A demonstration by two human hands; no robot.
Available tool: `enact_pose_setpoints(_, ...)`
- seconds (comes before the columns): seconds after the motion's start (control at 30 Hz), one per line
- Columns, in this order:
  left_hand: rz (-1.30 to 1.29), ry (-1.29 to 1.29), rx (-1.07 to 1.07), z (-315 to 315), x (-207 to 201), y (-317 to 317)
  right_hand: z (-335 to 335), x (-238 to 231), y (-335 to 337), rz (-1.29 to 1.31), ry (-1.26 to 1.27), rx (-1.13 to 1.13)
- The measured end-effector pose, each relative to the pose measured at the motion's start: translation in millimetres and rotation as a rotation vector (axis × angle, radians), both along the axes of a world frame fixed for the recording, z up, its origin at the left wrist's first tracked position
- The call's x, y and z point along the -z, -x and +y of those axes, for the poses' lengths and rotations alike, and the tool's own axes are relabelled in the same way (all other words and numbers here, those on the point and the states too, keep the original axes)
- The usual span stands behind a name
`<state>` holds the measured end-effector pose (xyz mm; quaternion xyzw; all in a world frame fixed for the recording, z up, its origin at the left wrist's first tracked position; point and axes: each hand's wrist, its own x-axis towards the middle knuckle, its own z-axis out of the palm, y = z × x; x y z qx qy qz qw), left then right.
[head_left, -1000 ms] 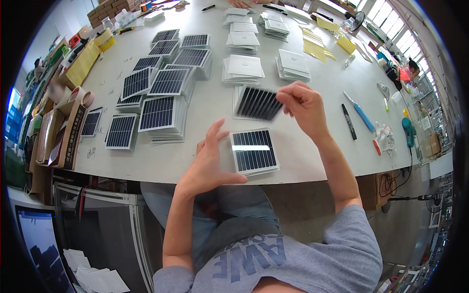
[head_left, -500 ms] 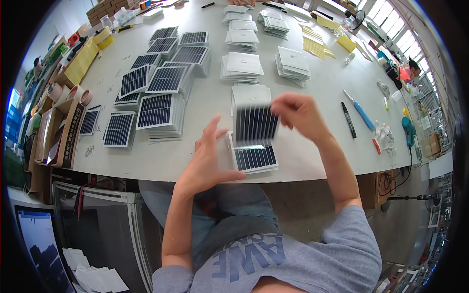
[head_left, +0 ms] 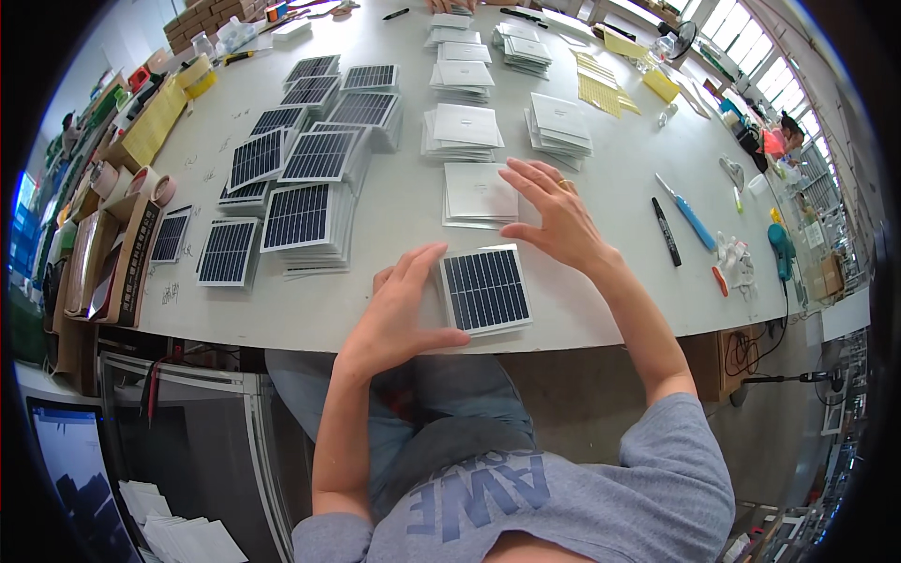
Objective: The person trims the edges of small solar panels using a utility knife, peels backing paper off the panels by hand, and gathers the paper sheets into stacks.
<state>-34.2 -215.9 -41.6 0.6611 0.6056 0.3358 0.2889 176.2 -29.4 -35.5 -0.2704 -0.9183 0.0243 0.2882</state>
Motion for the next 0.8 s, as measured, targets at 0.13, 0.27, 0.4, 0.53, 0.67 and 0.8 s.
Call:
enact_pose_setpoints(0.13,0.011,-0.006,-0.010,-0.8,3.3,-0.7,12.3,15.8,-0.9,-0.151,-0.109,-0.038)
enact_pose_setpoints(0.27,0.030,-0.010,0.001,0.7,3.1,-0.5,16.5,22.9,-9.2,-0.100,-0.195,-0.185)
enact_pose_setpoints(0.4,0.004,0.008,-0.003,-0.6,1.0,-0.6,15.3,3.3,-3.5,0.214,-0.201,-0.079)
enact_pose_setpoints(0.53,0.007,0.023,-0.026,-0.8,2.8,-2.2,28.9,-6.7,0.0,0.613,0.602,0.126)
enact_pose_setpoints(0.67,-0.002,0.022,-0.031,-1.1,2.4,-3.6,30.6,-1.2,-2.9,0.654,0.812,0.123)
enact_pose_setpoints(0.8,-0.007,0.013,-0.034,-2.2,3.5,-3.0,27.3,-2.2,1.2,0.671,0.881,0.116)
